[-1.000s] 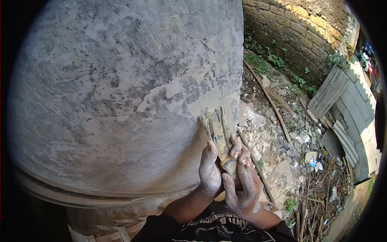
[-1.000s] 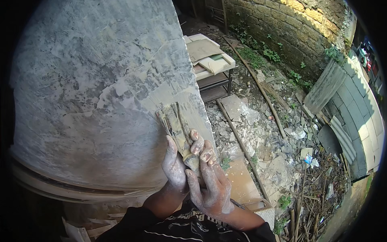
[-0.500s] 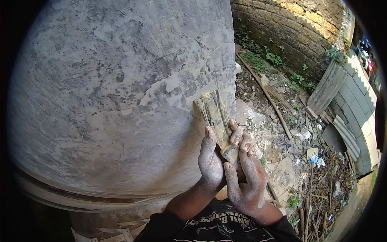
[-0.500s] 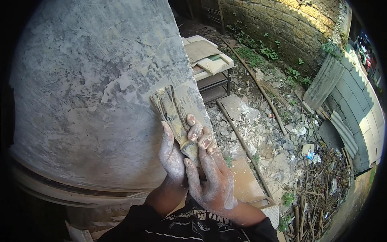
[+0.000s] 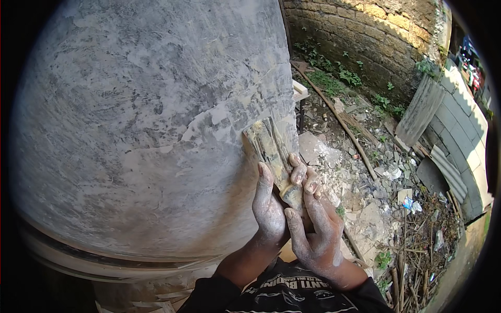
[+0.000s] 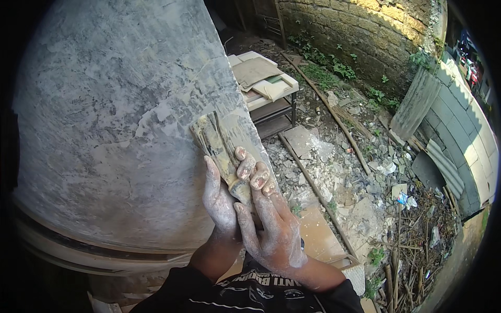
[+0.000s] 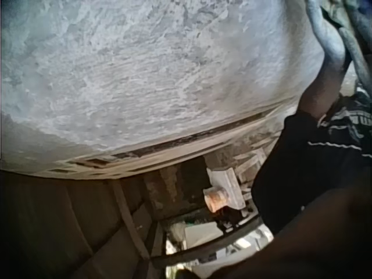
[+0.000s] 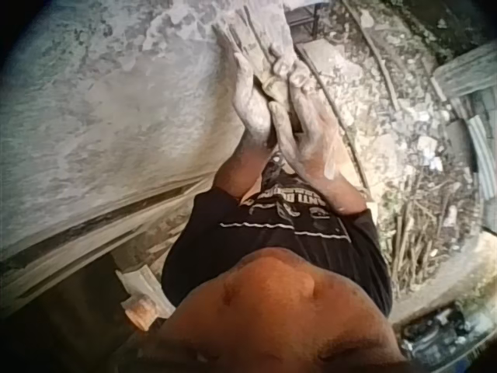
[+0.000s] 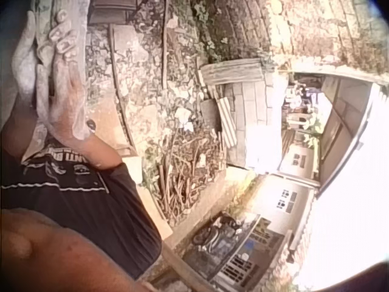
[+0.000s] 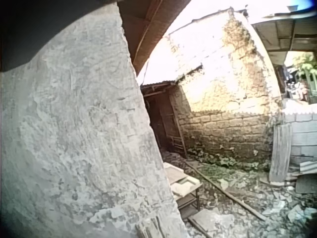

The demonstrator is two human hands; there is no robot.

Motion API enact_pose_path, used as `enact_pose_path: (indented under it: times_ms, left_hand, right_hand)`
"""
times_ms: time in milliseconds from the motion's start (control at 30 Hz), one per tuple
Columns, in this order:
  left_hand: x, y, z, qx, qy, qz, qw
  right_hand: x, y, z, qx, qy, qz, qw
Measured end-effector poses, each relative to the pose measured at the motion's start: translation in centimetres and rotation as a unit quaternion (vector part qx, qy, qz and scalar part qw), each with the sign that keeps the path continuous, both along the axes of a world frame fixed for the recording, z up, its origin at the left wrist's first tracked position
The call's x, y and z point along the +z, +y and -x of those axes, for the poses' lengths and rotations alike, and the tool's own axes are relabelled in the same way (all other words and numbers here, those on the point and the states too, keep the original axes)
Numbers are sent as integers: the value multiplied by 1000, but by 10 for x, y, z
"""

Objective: The person applies and smooths wall putty onto a concrete wall using a putty knife.

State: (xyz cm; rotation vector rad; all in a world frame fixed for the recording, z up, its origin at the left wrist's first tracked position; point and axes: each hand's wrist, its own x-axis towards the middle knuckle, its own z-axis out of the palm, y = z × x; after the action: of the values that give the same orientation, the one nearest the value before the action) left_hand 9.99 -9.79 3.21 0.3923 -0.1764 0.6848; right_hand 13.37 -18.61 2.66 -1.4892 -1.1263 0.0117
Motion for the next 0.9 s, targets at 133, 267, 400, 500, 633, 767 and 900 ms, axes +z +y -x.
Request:
enact_pose_path:
  times_ms: [133, 267, 400, 500, 633, 767, 900]
  left_hand:
    - [-20, -4, 7, 12, 25, 3, 1000]
    - [-9, -1, 4, 27, 29, -4, 999]
    - [-14, 0, 8, 27, 19, -4, 999]
    - [-26, -2, 11, 28, 35, 10, 999]
    - [-15, 3, 9, 40, 37, -11, 998]
    - [-18, 3, 13, 40, 45, -14, 998]
    - [-32, 5, 17, 46, 56, -17, 997]
  right_hand:
    - [-19, -4, 3, 1, -51, -22, 998]
    - [-12, 2, 4, 5, 5, 5, 1000]
    - [-13, -1, 6, 8, -25, -5, 1000]
    - [-24, 1, 7, 7, -39, -9, 999]
    - [-18, 6, 5, 12, -53, -25, 998]
    - [-19, 5, 7, 15, -30, 4, 999]
    - [-35, 11, 11, -2, -48, -40, 998]
